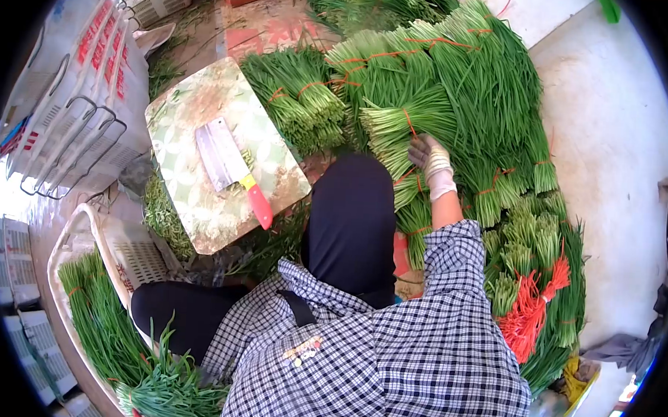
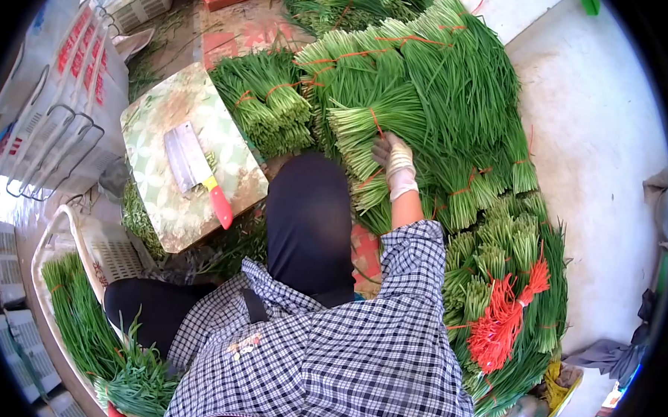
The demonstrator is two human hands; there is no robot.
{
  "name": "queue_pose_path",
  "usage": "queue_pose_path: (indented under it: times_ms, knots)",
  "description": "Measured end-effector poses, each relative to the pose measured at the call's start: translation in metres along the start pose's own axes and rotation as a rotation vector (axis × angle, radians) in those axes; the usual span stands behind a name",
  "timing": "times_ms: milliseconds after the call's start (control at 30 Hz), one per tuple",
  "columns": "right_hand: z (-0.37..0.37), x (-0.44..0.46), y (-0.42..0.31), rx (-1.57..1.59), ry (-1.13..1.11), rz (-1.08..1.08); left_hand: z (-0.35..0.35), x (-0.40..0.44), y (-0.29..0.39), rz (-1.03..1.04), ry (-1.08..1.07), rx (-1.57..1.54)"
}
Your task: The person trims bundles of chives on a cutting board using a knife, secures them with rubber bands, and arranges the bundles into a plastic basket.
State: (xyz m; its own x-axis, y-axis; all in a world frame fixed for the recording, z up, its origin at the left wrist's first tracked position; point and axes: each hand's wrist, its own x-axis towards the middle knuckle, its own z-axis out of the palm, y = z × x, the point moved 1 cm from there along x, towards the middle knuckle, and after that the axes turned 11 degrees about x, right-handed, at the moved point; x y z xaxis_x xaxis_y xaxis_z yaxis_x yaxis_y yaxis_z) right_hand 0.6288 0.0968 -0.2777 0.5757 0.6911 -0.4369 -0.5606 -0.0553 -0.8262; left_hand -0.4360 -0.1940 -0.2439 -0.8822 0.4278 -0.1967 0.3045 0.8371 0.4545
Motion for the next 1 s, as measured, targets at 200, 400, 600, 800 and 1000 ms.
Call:
queue_pose_path:
  times_ms: [200, 400, 600, 800, 1000]
  knots:
    - [-0.015, 0.045, 0.032, 0.076, 0.130, 0.103, -0.038, 0.017, 0.084, 0.225, 0.054, -0.019]
    - [-0.001, 0.079, 0.021, 0.022, 0.174, -0.005, 0.036, 0.015, 0.140, 0.579, -0.133, 0.020]
    - [0.003, 0.087, 0.034, 0.228, 0.259, 0.043, 0.109, -0.072, 0.170, 0.446, -0.299, 0.195]
    - [0.016, 0.082, 0.041, 0.203, 0.262, 0.013, 0.155, -0.102, 0.202, 0.397, -0.359, 0.254]
    - [-0.003, 0.066, -0.026, -0.342, -0.114, 0.281, 0.177, -0.110, 0.228, 0.401, -0.373, 0.260]
